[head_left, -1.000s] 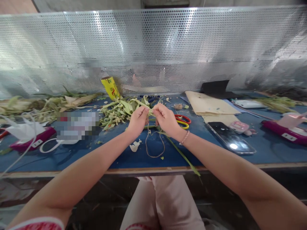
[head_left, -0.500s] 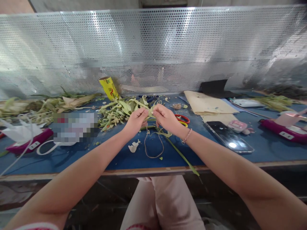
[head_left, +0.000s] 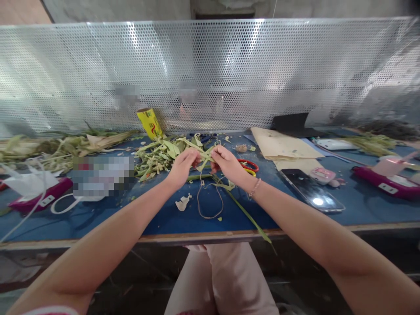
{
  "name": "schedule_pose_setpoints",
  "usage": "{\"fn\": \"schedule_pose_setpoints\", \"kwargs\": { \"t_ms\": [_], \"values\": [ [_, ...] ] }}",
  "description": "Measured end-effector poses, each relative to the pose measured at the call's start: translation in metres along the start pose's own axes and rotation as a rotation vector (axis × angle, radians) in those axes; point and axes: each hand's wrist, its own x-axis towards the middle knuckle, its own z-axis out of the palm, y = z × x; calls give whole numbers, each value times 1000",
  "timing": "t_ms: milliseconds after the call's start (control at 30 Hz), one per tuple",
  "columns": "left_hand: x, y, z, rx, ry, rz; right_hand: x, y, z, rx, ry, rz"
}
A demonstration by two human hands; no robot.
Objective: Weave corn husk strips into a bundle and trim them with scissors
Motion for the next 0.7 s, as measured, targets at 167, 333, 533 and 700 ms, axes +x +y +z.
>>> {"fn": "schedule_pose_setpoints", "kwargs": {
  "t_ms": [167,333,533,700],
  "values": [
    [-12,12,18,206,48,-73,-4,-3,6,-271,98,-142],
    [-16,14,24,239,88,-23,-7,-8,8,-309,144,-201],
    [-15,19,24,27,55,-35,-2,-5,6,-153,92,-129],
    [-12,17,21,-63,-6,-18,1,-7,5,-50,28,-65]
  ]
}}
